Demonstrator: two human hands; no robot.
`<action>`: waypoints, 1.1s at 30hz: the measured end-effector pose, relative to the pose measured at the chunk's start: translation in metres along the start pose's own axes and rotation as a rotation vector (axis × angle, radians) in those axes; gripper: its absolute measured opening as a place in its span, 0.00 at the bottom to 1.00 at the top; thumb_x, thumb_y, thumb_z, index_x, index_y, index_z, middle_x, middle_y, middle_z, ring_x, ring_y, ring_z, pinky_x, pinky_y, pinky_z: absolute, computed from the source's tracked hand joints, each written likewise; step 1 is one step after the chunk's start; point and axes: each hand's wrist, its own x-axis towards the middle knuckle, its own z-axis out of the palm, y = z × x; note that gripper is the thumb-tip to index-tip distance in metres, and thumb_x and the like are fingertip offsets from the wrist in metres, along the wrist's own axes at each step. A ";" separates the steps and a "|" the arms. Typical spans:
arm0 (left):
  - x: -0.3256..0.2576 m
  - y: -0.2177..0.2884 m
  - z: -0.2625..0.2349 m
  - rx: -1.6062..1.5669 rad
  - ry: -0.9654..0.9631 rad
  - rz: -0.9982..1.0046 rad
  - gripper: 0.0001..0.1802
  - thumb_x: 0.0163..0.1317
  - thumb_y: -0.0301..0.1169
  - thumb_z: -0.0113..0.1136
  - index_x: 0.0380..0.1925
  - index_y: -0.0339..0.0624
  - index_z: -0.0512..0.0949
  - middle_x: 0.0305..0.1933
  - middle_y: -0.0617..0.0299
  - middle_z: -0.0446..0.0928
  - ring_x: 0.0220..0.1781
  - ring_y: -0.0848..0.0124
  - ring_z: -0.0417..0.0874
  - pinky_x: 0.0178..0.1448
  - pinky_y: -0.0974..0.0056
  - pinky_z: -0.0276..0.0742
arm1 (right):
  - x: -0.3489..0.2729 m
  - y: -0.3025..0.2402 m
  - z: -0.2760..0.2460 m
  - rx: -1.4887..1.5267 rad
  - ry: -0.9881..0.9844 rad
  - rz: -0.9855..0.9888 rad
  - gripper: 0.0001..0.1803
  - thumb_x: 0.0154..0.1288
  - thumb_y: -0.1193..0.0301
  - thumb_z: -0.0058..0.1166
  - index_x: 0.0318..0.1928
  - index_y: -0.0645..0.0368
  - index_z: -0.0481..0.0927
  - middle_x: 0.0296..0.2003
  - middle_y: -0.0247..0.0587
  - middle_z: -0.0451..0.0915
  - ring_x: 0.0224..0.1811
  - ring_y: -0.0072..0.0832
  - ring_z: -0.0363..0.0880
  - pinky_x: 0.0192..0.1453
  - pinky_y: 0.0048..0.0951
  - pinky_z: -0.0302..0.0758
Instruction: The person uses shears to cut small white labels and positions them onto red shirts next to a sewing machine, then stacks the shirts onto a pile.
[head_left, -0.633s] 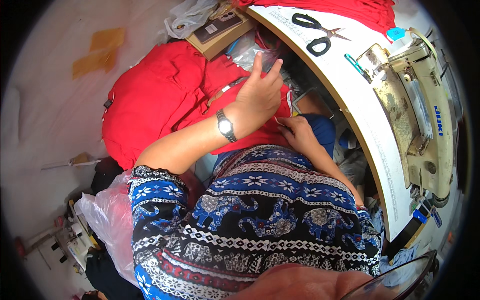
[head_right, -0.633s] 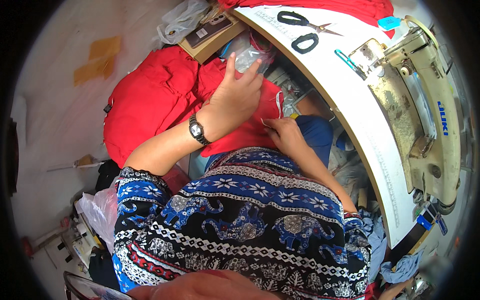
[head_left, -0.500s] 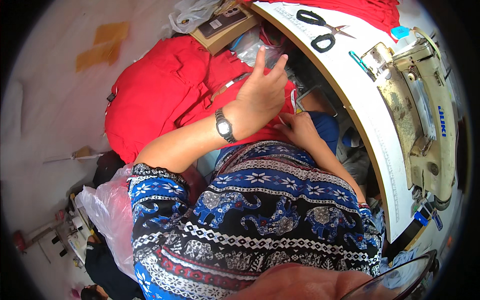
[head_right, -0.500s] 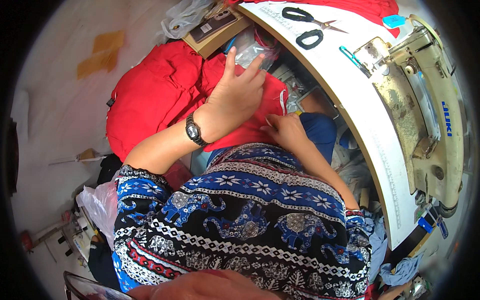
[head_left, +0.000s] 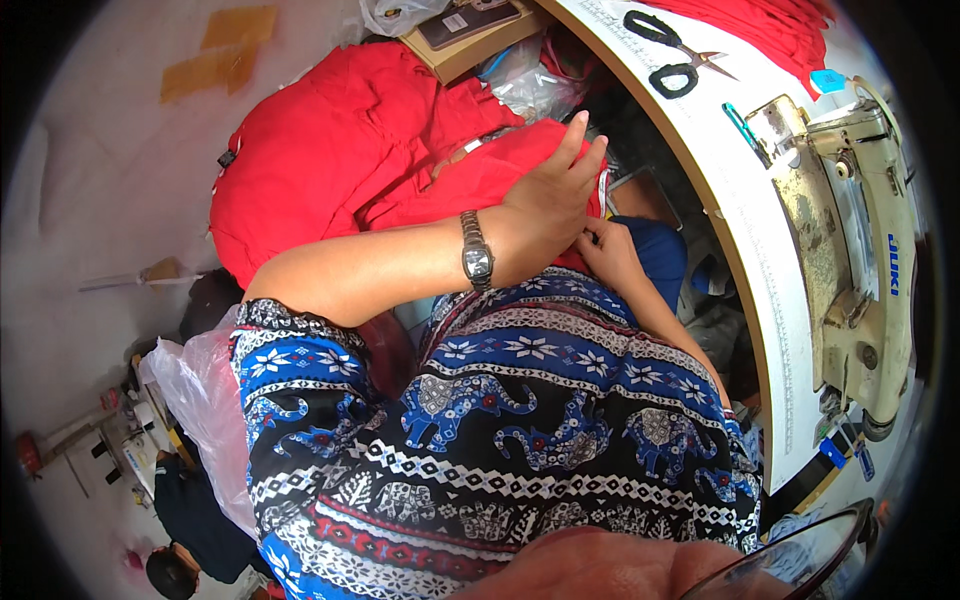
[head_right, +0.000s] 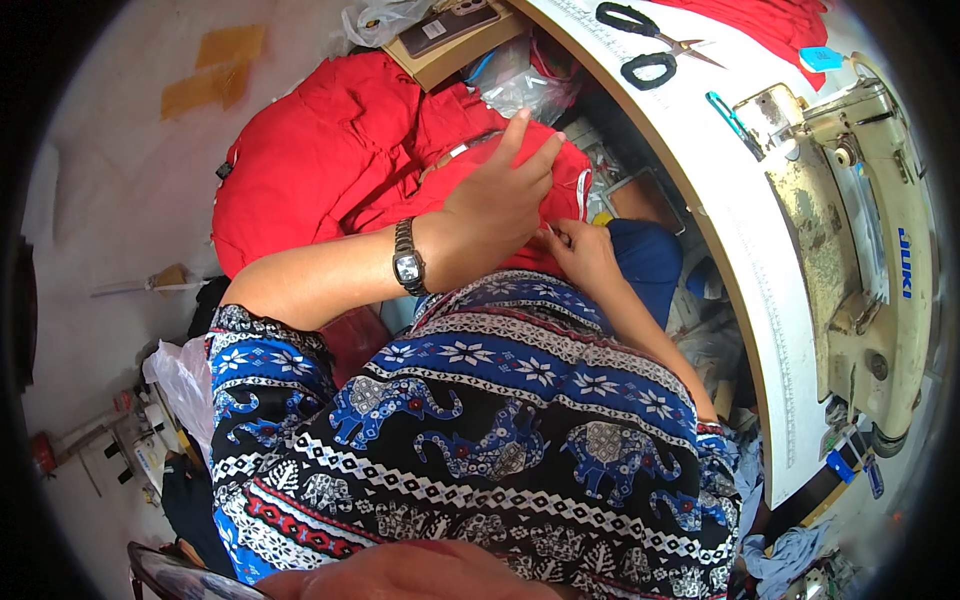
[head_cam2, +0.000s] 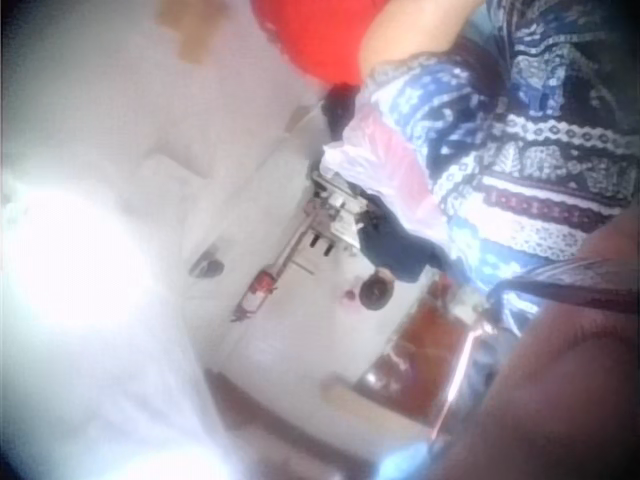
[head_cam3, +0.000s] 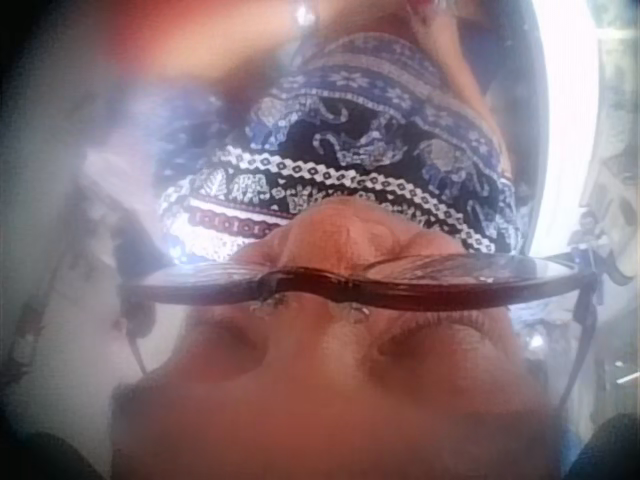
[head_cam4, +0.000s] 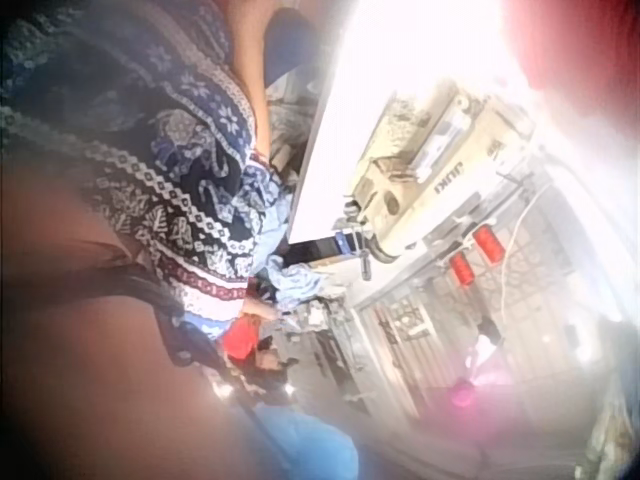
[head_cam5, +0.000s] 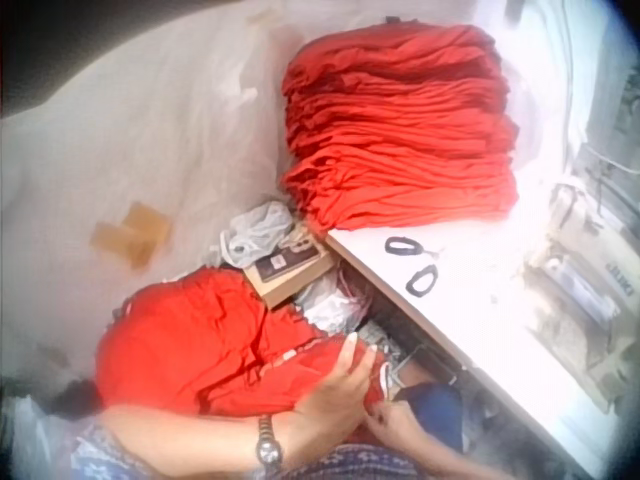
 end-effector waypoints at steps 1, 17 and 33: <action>0.000 0.000 -0.001 0.000 -0.014 0.018 0.15 0.57 0.41 0.54 0.38 0.52 0.86 0.54 0.60 0.78 0.71 0.51 0.59 0.71 0.28 0.41 | 0.001 -0.002 0.000 0.053 -0.012 0.051 0.11 0.59 0.66 0.62 0.38 0.60 0.83 0.22 0.46 0.77 0.23 0.38 0.77 0.28 0.36 0.70; 0.001 0.005 0.012 -0.045 -0.074 0.037 0.16 0.59 0.41 0.54 0.42 0.51 0.85 0.54 0.60 0.78 0.71 0.52 0.60 0.71 0.28 0.37 | 0.011 -0.018 0.002 0.193 0.125 -0.178 0.08 0.55 0.77 0.60 0.36 0.64 0.81 0.29 0.48 0.77 0.31 0.41 0.79 0.36 0.35 0.74; -0.013 -0.043 0.075 -0.743 -0.414 -0.084 0.12 0.47 0.33 0.61 0.32 0.41 0.83 0.39 0.58 0.80 0.57 0.62 0.75 0.69 0.33 0.53 | -0.005 -0.065 -0.084 0.454 0.003 -0.315 0.10 0.58 0.81 0.58 0.40 0.60 0.83 0.35 0.42 0.80 0.38 0.34 0.79 0.45 0.30 0.74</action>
